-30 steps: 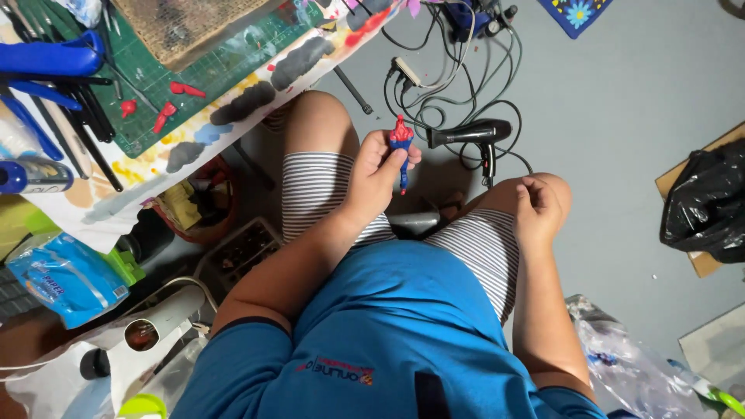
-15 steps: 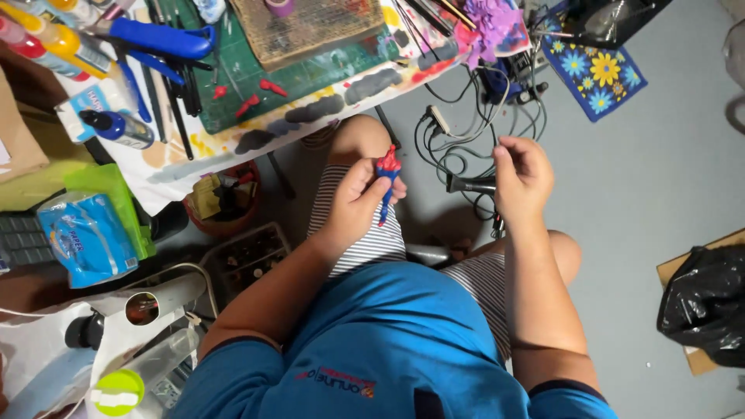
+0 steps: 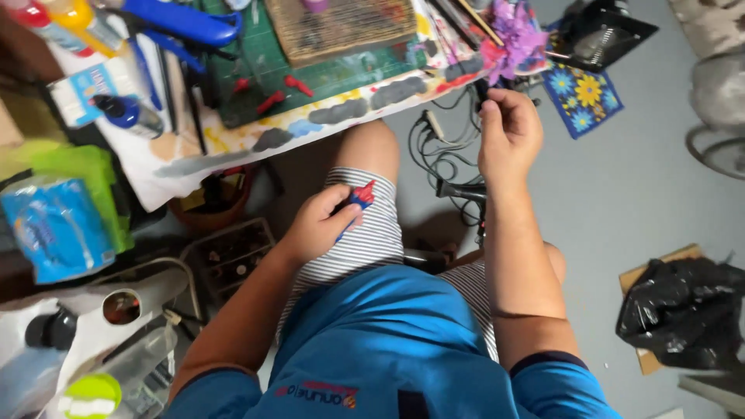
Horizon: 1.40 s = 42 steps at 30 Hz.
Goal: Preparing a Spider-Man action figure for painting by cleaning details with a tool and applying masking material to specific areas.
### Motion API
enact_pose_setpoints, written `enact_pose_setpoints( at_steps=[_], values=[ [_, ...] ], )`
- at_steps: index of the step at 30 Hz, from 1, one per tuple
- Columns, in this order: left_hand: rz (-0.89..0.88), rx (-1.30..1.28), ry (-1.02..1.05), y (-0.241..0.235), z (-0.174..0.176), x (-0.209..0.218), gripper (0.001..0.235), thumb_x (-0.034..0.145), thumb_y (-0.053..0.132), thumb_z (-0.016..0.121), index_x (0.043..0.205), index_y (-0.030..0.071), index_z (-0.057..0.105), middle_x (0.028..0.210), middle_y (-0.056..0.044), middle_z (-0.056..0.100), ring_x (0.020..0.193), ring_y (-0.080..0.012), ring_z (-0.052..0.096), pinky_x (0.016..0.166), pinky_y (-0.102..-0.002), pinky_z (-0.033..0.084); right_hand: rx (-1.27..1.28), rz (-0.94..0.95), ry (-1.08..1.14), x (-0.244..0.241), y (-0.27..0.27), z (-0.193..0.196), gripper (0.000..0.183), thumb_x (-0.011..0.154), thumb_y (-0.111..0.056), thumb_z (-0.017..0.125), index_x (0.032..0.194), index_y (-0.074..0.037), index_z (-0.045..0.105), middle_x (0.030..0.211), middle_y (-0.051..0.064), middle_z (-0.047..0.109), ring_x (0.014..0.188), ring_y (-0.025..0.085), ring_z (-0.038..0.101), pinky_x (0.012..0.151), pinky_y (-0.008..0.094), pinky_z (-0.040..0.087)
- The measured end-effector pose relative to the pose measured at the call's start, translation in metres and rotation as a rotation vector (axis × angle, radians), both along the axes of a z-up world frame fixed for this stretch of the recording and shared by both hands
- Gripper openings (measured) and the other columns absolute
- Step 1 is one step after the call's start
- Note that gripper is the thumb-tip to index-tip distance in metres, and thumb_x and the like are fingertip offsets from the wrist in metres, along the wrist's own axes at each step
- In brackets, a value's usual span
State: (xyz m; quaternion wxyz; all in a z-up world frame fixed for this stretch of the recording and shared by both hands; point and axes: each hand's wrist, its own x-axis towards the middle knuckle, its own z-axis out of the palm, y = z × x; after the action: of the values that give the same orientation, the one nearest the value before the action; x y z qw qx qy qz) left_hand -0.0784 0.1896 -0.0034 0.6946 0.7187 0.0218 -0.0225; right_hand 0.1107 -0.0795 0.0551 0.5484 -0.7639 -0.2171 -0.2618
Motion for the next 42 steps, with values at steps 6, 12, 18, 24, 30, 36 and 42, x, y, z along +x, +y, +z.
enact_pose_setpoints(
  at_steps=[6,12,18,24,30,36,42],
  values=[
    [-0.133,-0.021,0.216,-0.001,0.045,0.0,0.016,0.097,0.014,0.059,0.085,0.009,0.069,0.078,0.0,0.075,0.075,-0.0105,0.067,0.08,-0.026,0.054,0.326,-0.247,0.205,0.067,-0.052,-0.024,0.008,0.095,0.001,0.063,0.096,-0.005,0.067,0.067,0.006,0.06,0.059,0.012,0.055,0.06,0.025,0.047],
    [-0.174,-0.081,0.26,-0.019,0.055,0.011,0.017,0.098,0.012,0.058,0.085,0.007,0.068,0.081,-0.002,0.074,0.079,-0.0112,0.067,0.083,-0.027,0.055,0.148,-0.147,0.205,0.116,-0.066,-0.014,0.024,0.094,-0.007,0.075,0.117,-0.004,0.071,0.107,0.006,0.074,0.097,0.014,0.068,0.089,0.028,0.06],
    [-0.233,-0.142,0.267,-0.034,0.052,0.02,0.013,0.099,0.011,0.058,0.098,0.006,0.07,0.086,-0.004,0.073,0.083,-0.0122,0.066,0.085,-0.027,0.054,-0.329,-0.147,-0.29,0.09,-0.042,0.025,0.011,0.094,0.006,0.068,0.087,-0.002,0.065,0.092,0.01,0.064,0.086,0.025,0.06,0.072,0.036,0.05],
    [-0.284,-0.142,0.214,-0.044,0.057,0.033,0.012,0.1,0.009,0.056,0.095,0.006,0.066,0.083,-0.004,0.071,0.081,-0.0112,0.064,0.083,-0.026,0.052,-0.53,-0.093,-0.501,0.073,-0.048,0.028,0.003,0.103,0.004,0.061,0.099,0.004,0.062,0.103,0.018,0.064,0.096,0.037,0.061,0.083,0.047,0.051],
    [-0.295,-0.142,0.311,-0.065,0.051,0.042,0.017,0.1,0.014,0.058,0.109,0.004,0.067,0.093,-0.01,0.074,0.087,-0.0148,0.071,0.085,-0.027,0.057,-0.192,-0.144,-0.162,0.11,-0.05,0.006,0.008,0.091,0.0,0.072,0.094,-0.007,0.069,0.1,0.007,0.064,0.094,0.02,0.061,0.065,0.029,0.051],
    [-0.287,-0.189,0.286,-0.067,0.041,0.043,0.019,0.099,0.012,0.058,0.112,0.003,0.068,0.092,-0.01,0.073,0.083,-0.0137,0.07,0.079,-0.026,0.058,-0.465,-0.132,-0.476,0.089,-0.045,0.018,0.005,0.098,0.003,0.067,0.094,0.001,0.064,0.102,0.016,0.068,0.097,0.034,0.065,0.082,0.046,0.052],
    [-0.254,-0.185,0.285,-0.067,0.042,0.045,0.013,0.1,0.011,0.057,0.107,0.005,0.066,0.096,-0.008,0.073,0.083,-0.0144,0.072,0.08,-0.027,0.058,-0.499,-0.057,-0.62,0.071,-0.037,0.034,0.005,0.099,0.01,0.065,0.096,0.007,0.063,0.102,0.018,0.064,0.093,0.036,0.061,0.08,0.045,0.052]
  ],
)
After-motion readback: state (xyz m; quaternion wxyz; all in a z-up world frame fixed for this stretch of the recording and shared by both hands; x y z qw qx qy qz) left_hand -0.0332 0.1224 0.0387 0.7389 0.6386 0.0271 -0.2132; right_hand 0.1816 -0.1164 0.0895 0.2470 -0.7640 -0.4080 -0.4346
